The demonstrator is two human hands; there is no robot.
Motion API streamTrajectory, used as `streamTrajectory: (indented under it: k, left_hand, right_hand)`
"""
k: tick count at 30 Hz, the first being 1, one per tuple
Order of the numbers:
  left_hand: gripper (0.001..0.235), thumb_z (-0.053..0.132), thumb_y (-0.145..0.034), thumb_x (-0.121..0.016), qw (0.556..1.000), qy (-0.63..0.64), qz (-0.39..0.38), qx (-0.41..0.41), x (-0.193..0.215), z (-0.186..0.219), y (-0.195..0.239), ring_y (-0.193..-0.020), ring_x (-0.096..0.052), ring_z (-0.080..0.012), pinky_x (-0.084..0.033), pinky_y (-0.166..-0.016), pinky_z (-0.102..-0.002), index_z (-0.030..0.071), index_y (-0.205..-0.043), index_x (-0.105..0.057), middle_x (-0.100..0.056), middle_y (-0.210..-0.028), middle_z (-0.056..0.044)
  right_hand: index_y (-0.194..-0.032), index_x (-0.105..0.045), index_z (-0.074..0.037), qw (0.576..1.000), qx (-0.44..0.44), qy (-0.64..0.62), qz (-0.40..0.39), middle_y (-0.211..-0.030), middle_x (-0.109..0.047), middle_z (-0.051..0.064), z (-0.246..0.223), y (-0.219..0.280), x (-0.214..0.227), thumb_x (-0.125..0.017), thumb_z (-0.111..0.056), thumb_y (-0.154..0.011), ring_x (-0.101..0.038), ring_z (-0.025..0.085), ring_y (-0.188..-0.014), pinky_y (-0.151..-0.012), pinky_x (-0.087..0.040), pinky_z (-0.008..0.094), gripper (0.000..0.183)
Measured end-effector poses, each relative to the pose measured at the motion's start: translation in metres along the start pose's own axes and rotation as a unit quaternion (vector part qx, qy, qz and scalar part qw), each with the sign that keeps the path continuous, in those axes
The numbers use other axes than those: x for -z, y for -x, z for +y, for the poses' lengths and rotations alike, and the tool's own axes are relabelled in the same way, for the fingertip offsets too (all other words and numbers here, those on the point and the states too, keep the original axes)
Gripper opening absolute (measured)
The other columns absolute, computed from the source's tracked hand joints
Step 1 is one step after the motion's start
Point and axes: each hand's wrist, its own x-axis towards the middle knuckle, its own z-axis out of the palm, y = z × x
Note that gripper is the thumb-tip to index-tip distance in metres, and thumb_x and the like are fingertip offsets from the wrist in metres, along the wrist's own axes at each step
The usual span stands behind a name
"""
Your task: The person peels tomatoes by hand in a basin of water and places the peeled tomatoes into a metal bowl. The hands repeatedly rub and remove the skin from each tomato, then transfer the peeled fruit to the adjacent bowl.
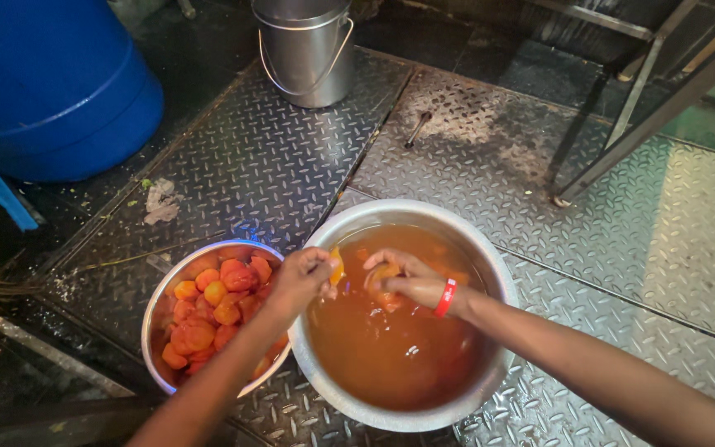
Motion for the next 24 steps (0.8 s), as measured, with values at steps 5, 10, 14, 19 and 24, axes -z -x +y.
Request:
streamTrajectory:
  k: [5, 10, 14, 19, 24]
  left_hand:
    - [0.026, 0.026, -0.095, -0.073, 0.895, -0.363, 0.069, -0.251, -0.016, -0.021, 0.018, -0.078, -0.069, -0.0172, -0.057, -0.068, -0.031, 0.006, -0.112, -0.072, -0.075, -0.095, -0.008]
    - [0.031, 0.023, -0.098, -0.064, 0.996, -0.059, -0.03, 0.056, -0.05, -0.007, 0.03, -0.074, -0.074, -0.0151, -0.061, -0.063, -0.027, 0.003, -0.12, -0.071, -0.074, -0.09, -0.01]
    - [0.022, 0.012, -0.095, -0.067, 0.999, 0.024, -0.031, -0.006, -0.054, 0.012, 0.03, -0.076, -0.073, -0.015, -0.062, -0.065, -0.027, -0.002, -0.113, -0.067, -0.074, -0.09, -0.009]
    - [0.016, 0.009, -0.094, -0.066, 0.996, 0.07, 0.019, -0.044, -0.057, 0.04, 0.037, -0.076, -0.074, -0.0152, -0.064, -0.067, -0.028, -0.001, -0.107, -0.066, -0.073, -0.093, -0.011]
    - [0.03, 0.005, -0.086, -0.071, 0.919, -0.251, 0.091, -0.29, -0.056, 0.068, 0.061, -0.08, -0.071, -0.0254, -0.058, -0.069, -0.035, -0.001, -0.115, -0.069, -0.07, -0.1, -0.015]
  right_hand:
    - [-0.132, -0.047, -0.007, 0.995, -0.073, -0.066, 0.025, -0.12, -0.065, 0.01, 0.02, -0.005, 0.002, -0.057, -0.004, -0.084, -0.067, 0.016, -0.088, -0.066, -0.06, 0.029, 0.05]
    - [-0.139, -0.047, -0.005, 0.984, 0.02, 0.169, 0.052, -0.123, -0.062, 0.014, 0.016, -0.002, -0.012, -0.069, -0.003, -0.092, -0.061, 0.02, -0.104, -0.086, -0.054, 0.033, 0.052]
    - [-0.138, -0.044, -0.008, 0.989, 0.002, 0.117, 0.091, -0.122, -0.062, 0.006, 0.002, -0.003, -0.013, -0.074, -0.006, -0.086, -0.065, 0.017, -0.099, -0.08, -0.058, 0.032, 0.06]
    - [-0.14, -0.049, -0.001, 0.997, -0.01, -0.062, 0.034, -0.118, -0.07, 0.008, -0.004, -0.012, -0.008, -0.07, -0.011, -0.096, -0.071, 0.017, -0.102, -0.081, -0.065, 0.03, 0.05]
    - [-0.138, -0.044, -0.002, 0.993, -0.082, -0.057, 0.066, -0.105, -0.067, 0.003, 0.002, -0.007, -0.023, -0.066, -0.016, -0.097, -0.071, 0.015, -0.084, -0.063, -0.064, 0.029, 0.049]
